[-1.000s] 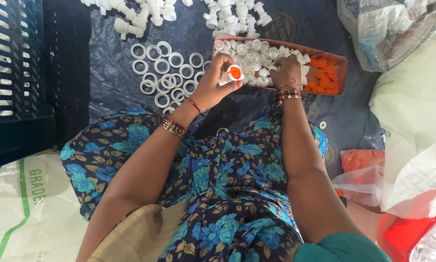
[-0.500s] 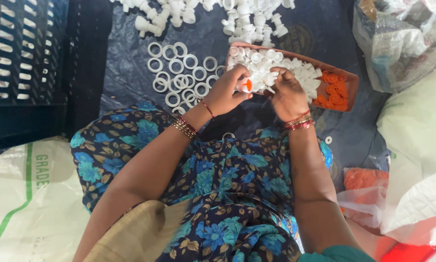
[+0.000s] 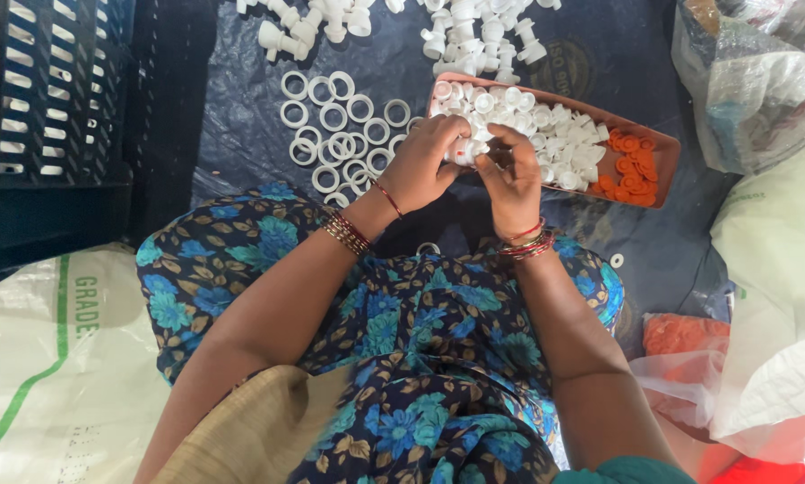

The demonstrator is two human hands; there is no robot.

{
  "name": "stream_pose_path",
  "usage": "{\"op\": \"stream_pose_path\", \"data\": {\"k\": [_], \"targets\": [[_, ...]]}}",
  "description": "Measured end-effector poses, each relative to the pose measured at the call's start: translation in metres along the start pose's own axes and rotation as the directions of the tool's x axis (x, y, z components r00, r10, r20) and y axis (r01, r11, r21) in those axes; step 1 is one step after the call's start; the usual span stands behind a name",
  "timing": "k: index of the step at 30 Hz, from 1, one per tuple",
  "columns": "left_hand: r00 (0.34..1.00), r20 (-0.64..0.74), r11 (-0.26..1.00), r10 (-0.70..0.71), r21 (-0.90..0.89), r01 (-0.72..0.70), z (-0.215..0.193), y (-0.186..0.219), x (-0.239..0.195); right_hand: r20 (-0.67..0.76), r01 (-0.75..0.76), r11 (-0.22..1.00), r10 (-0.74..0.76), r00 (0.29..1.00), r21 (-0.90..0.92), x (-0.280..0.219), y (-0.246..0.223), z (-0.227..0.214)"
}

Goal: The person sits on the floor and repeatedly picks up white plastic pump heads and orange rubber seals. They insert the seals into the pump heads and place the assembled units into a nearby blue crate.

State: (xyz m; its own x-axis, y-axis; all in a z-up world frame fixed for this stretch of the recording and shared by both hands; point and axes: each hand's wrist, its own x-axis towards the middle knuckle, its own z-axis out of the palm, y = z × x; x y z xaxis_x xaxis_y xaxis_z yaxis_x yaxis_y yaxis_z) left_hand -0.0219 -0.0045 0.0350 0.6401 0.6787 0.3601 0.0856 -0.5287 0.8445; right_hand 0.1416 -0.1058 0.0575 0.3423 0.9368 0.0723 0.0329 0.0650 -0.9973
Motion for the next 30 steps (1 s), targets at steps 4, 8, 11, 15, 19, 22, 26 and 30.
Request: {"op": "stream_pose_path", "data": {"k": [4, 8, 11, 15, 19, 22, 26, 30], "targets": [[0.999, -0.023, 0.999, 0.043, -0.027, -0.044, 0.0, 0.001, 0.002, 0.103, 0.235, 0.858, -0.212, 0.972, -0.457, 0.003, -0.01, -0.006], [0.999, -0.005, 0.999, 0.04, -0.019, -0.04, -0.002, 0.002, 0.003, -0.018, 0.014, 0.926, -0.022, 1.0, -0.377, 0.002, -0.008, -0.006], [0.998, -0.01, 0.996, 0.059, 0.071, -0.058, -0.003, 0.004, 0.003, -0.038, 0.011, 0.93, -0.027, 0.999, -0.369, -0.001, -0.002, -0.005], [0.997, -0.018, 0.992, 0.079, 0.096, -0.076, -0.007, 0.008, 0.002, -0.069, -0.002, 0.951, -0.02, 0.997, -0.309, -0.002, 0.006, -0.002], [0.996, -0.029, 0.996, 0.081, 0.047, -0.08, -0.006, 0.009, 0.004, -0.066, -0.033, 0.996, 0.028, 0.997, -0.077, -0.001, 0.013, -0.002], [0.998, 0.009, 0.997, 0.068, 0.047, -0.069, -0.007, 0.009, 0.006, -0.056, 0.074, 0.96, -0.092, 0.994, -0.271, -0.001, 0.015, -0.002], [0.994, 0.061, 0.994, 0.096, 0.048, -0.099, -0.013, 0.011, 0.005, 0.025, 0.192, 0.843, -0.207, 0.978, -0.503, 0.003, 0.006, -0.003], [0.994, 0.019, 0.991, 0.108, 0.074, -0.109, -0.013, 0.014, 0.007, 0.037, 0.091, 0.909, -0.083, 0.996, -0.406, 0.006, -0.001, 0.0]]}}
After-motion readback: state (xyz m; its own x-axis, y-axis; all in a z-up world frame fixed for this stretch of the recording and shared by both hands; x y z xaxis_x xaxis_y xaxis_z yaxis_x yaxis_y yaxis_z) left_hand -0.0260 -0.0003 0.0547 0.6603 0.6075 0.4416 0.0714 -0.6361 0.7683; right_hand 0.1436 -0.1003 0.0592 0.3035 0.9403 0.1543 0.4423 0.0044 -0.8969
